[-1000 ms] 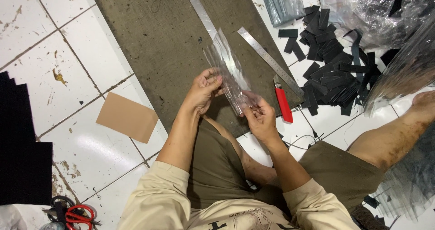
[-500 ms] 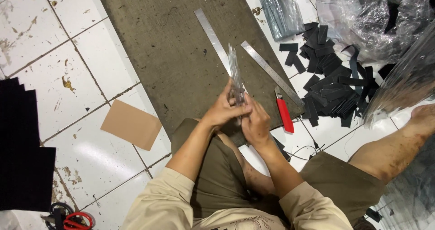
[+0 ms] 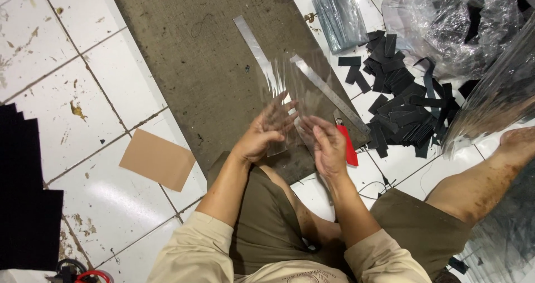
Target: Measuring and cutting clear plastic sheets using a metal ruler and a utility knife on a workshop floor.
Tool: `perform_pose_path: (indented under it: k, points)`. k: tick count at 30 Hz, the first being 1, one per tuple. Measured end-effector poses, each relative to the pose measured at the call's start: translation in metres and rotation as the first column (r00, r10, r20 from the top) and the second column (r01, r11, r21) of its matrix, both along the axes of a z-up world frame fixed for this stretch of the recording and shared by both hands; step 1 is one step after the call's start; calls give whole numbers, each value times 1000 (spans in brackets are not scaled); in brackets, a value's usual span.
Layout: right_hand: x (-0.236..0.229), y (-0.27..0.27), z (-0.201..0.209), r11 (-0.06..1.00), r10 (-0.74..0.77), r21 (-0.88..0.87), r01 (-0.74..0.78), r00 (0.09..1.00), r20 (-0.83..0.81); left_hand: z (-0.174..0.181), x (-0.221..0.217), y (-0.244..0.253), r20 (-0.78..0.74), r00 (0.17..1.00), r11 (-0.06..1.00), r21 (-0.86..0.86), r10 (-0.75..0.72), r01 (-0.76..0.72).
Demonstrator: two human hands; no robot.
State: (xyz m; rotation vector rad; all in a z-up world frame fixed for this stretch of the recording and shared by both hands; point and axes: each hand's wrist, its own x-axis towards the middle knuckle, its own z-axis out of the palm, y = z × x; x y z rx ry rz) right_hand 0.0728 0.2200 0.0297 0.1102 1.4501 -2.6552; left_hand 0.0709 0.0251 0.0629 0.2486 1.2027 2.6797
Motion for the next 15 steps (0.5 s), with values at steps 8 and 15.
perform_pose_path:
  k: [8, 15]
  points:
    - [-22, 25, 53, 782, 111, 620, 64, 965, -239, -29, 5, 7, -222, 969, 888, -460, -109, -5]
    - [-23, 2, 79, 794, 35, 557, 245, 895, -444, -9, 7, 15, -274, 956, 798, -551, 102, -243]
